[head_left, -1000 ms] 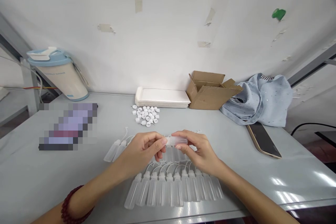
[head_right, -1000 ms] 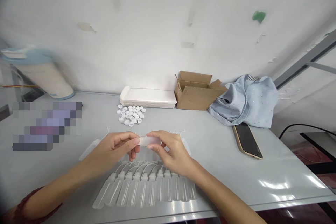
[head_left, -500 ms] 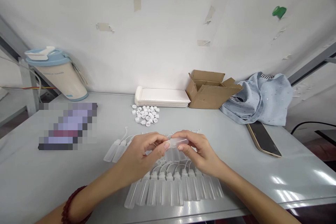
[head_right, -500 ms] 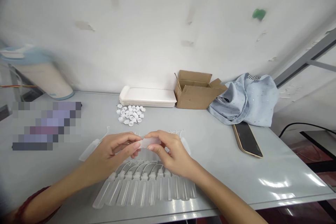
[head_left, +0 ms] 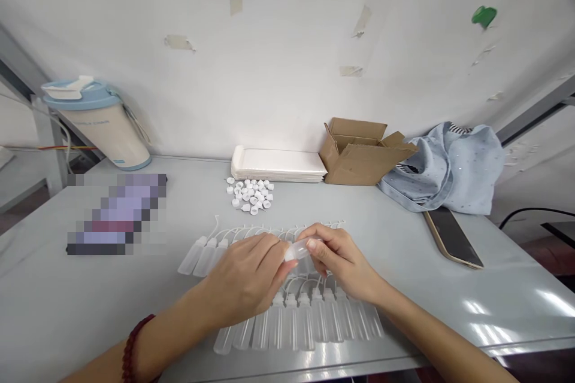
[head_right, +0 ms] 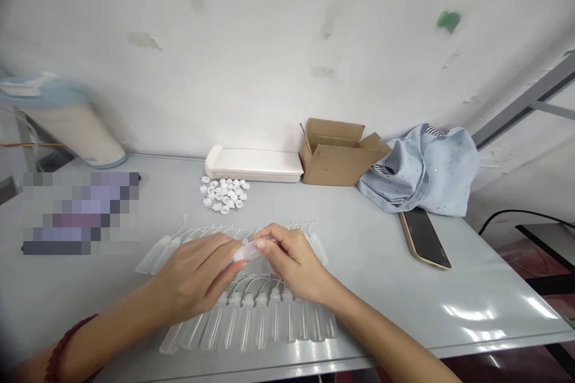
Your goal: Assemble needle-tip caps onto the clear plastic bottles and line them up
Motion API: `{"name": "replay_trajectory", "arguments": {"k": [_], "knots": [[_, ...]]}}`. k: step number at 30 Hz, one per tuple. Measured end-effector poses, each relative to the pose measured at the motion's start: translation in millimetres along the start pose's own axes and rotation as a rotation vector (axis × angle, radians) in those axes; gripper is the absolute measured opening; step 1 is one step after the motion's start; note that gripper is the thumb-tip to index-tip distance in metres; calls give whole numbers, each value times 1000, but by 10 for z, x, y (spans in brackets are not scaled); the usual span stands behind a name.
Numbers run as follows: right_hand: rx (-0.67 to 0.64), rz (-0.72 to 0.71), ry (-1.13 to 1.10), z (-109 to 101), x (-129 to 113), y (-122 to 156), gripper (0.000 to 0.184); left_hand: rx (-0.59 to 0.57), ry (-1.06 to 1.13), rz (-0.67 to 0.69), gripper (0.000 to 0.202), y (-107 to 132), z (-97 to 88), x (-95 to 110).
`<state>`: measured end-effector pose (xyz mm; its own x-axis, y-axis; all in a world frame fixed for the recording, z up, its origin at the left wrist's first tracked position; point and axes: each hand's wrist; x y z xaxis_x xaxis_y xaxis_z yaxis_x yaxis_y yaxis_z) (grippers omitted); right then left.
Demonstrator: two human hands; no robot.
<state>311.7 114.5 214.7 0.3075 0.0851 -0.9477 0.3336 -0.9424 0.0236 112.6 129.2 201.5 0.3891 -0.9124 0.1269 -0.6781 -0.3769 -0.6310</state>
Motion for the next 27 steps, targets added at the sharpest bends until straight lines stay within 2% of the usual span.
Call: {"name": "replay_trajectory", "arguments": {"k": [2,7,9,11,16,24,27], "knots": [[-20,11,-26,-1,-13,7,40,-12,120,-73,16,-24,-33,5],[25,-138,64,-32,-51,25,29,-238,543,-463,34,-136,-165,45],[23,-156,55,-43,-54,23,28,-283,638,-540,37,-159,-190,54],[22,-143,38,-44,-47,16,29,-292,648,-553,38,-157,-185,54],[37,-99,-14,-20,-11,3,30,-232,467,-396,36,-89,-99,18],[28,69,-167,-11,18,-3,32,-45,-76,50,20,33,58,-39],[22,112,-225,-21,7,-12,34,-26,-131,90,21,17,55,-60]]}}
Point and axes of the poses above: each hand's wrist, its own y-axis away from the middle knuckle, its own z-axis out of the palm, x = y × z, and after that the axes turned 4 degrees about z, right-handed
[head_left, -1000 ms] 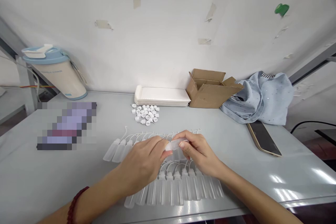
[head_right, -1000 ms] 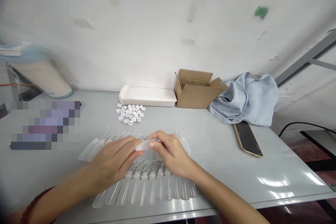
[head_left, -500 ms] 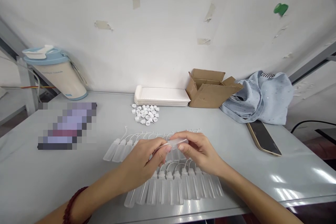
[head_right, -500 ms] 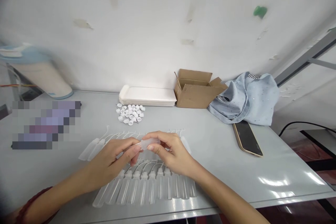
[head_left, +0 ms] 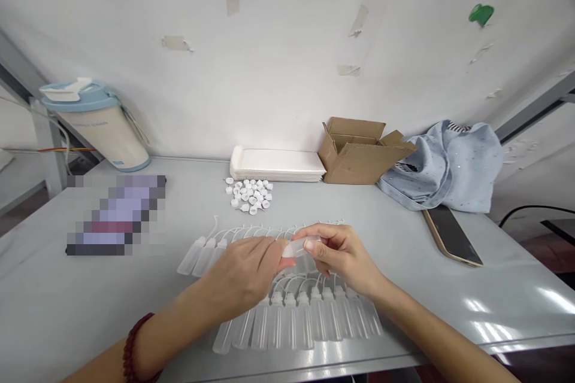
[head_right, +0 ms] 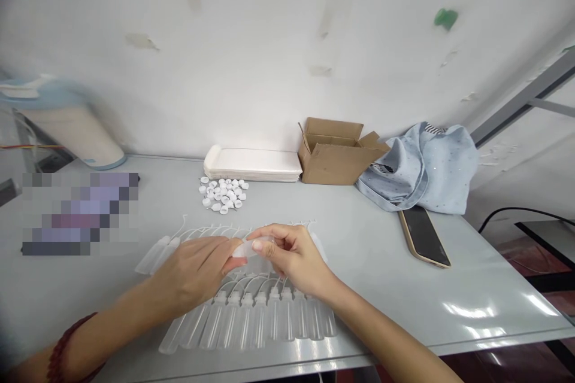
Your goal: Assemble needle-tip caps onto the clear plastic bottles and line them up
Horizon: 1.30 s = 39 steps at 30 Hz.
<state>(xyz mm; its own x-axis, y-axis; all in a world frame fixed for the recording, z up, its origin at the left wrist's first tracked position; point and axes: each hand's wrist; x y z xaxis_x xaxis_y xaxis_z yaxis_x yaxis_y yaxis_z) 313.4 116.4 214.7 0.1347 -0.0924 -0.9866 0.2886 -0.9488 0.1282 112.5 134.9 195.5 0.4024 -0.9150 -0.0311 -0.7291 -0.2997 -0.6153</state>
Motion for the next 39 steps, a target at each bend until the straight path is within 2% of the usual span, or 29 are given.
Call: {"name": "replay_trajectory", "arguments": {"k": [3,5,7,9,12,14,18,22,31,39], "knots": [[55,-7,-33,-45,-19,-43,33,-53,74,-148,25,-39,-45,-94],[150,-48,-29,-121,-13,-103,32,-118,100,-269,21,-43,-70,-211],[269,-89,19,-236,23,-185,34,-178,70,-325,19,-11,-69,-355],[385,-127,202,-380,89,-280,36,-243,53,-319,31,50,-42,-494],[504,-252,653,-605,217,-417,39,-345,28,-285,52,147,25,-633],[515,-286,777,-739,296,-491,38,-375,16,-279,55,190,65,-671],[533,-277,814,-933,401,-588,32,-398,18,-271,57,227,106,-694],[540,-237,837,-1033,460,-628,30,-413,30,-270,58,247,124,-719],[518,-235,893,-1027,505,-659,34,-424,84,-307,48,222,124,-679],[492,-283,914,-958,303,-548,25,-371,175,-428,32,219,103,-649]]}}
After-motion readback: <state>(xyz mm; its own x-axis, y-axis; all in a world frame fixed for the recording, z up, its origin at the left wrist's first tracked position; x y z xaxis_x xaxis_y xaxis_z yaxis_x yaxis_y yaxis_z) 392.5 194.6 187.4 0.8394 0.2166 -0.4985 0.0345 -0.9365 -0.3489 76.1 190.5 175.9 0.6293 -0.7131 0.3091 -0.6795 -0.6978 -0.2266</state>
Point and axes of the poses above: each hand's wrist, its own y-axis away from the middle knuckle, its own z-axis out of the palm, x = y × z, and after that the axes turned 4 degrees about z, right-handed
